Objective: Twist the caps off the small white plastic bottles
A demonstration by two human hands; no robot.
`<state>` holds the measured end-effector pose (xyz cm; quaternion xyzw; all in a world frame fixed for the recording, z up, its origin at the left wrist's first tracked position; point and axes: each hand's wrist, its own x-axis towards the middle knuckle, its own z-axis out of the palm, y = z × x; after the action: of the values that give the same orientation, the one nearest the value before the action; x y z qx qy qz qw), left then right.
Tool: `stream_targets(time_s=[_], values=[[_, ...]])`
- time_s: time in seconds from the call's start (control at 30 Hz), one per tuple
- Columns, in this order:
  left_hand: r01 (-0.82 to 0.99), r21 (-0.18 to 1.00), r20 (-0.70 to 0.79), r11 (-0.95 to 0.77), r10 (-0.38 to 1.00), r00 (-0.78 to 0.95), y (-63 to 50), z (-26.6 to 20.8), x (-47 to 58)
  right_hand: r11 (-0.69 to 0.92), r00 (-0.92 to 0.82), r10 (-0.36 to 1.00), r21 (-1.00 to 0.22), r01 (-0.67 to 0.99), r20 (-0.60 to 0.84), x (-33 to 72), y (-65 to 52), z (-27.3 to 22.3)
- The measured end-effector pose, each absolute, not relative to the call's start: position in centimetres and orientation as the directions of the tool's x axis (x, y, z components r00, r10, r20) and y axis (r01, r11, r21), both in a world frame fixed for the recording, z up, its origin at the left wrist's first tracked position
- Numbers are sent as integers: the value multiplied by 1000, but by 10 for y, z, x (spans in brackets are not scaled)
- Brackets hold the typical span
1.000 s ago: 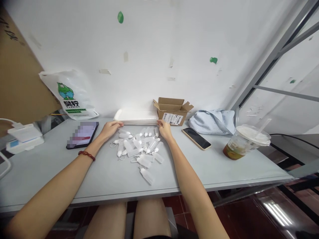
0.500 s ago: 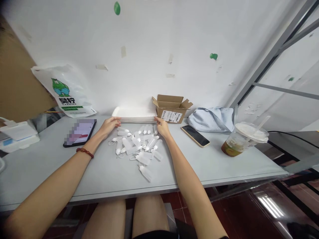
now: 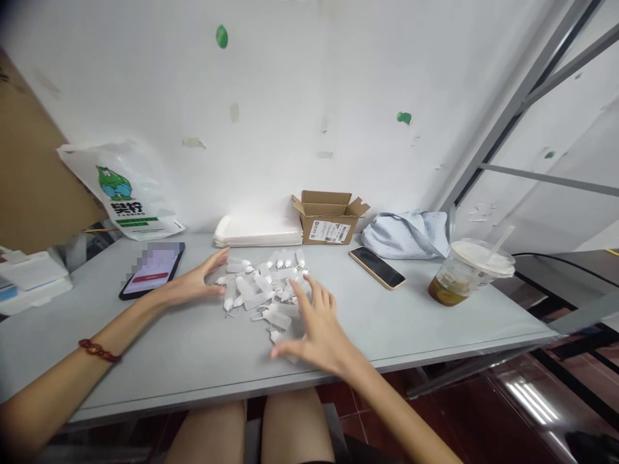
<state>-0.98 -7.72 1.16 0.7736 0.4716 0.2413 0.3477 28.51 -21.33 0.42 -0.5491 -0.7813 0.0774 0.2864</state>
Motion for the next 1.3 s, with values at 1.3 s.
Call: stream_targets(time_s=[1.3], values=[[508,629,251,-588,772,583,-65,-8,132,283,-63,891,-442,851,449,378,-126,-13]])
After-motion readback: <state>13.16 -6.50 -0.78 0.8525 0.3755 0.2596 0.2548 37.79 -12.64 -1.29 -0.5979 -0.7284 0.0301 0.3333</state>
